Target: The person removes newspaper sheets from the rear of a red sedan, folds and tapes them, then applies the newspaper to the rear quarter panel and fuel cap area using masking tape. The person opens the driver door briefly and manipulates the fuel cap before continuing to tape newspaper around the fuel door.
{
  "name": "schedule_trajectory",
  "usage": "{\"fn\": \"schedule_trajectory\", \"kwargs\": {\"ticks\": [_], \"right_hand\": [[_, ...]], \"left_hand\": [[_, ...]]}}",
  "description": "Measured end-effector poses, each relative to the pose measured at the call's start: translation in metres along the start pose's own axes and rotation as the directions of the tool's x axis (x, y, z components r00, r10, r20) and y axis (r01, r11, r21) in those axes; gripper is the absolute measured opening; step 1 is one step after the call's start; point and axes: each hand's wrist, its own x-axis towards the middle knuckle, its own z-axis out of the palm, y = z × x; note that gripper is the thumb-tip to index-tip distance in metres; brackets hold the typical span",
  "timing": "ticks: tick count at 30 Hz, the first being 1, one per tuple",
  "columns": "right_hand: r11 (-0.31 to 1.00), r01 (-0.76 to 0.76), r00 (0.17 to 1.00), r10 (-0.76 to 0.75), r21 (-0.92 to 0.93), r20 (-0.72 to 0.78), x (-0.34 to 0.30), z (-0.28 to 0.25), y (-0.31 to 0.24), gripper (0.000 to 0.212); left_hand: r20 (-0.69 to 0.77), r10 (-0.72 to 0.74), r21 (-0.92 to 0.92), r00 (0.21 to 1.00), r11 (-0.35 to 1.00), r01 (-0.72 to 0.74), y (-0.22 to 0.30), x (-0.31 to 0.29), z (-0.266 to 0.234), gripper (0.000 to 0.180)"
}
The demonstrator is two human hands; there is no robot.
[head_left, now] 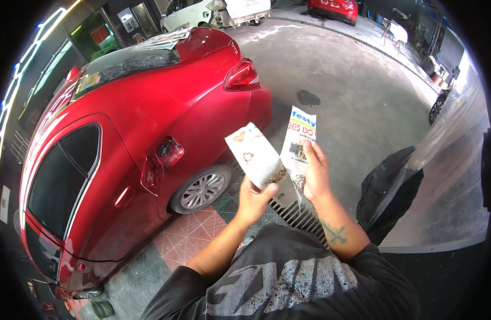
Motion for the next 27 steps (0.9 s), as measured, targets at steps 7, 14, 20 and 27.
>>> {"fn": "schedule_trajectory", "kwargs": {"ticks": [7, 14, 20, 27], "right_hand": [[0.874, 0.134, 0.983, -0.057, -0.468, 0.176, -0.020, -0.017, 0.002, 0.026], [0.868, 0.172, 0.984, -0.130, -0.465, 0.122, -0.029, -0.022, 0.018, 0.029], [0.926, 0.178, 0.983, -0.148, -0.332, 0.112, -0.025, -0.013, 0.009, 0.029], [0.922, 0.159, 0.983, -0.114, -0.352, 0.144, -0.025, -0.013, 0.009, 0.028]], "left_hand": [[-0.172, -0.101, -0.078, 0.980, 0.993, 0.089, -0.013, 0.015, 0.005, 0.028], [-0.235, 0.019, 0.005, 0.972, 1.000, -0.019, 0.008, 0.024, 0.013, 0.033], [-0.212, -0.001, -0.057, 0.977, 0.998, -0.011, 0.009, 0.028, 0.007, 0.035], [-0.196, -0.009, -0.143, 0.981, 0.990, -0.020, 0.018, 0.033, -0.003, 0.028]]}}
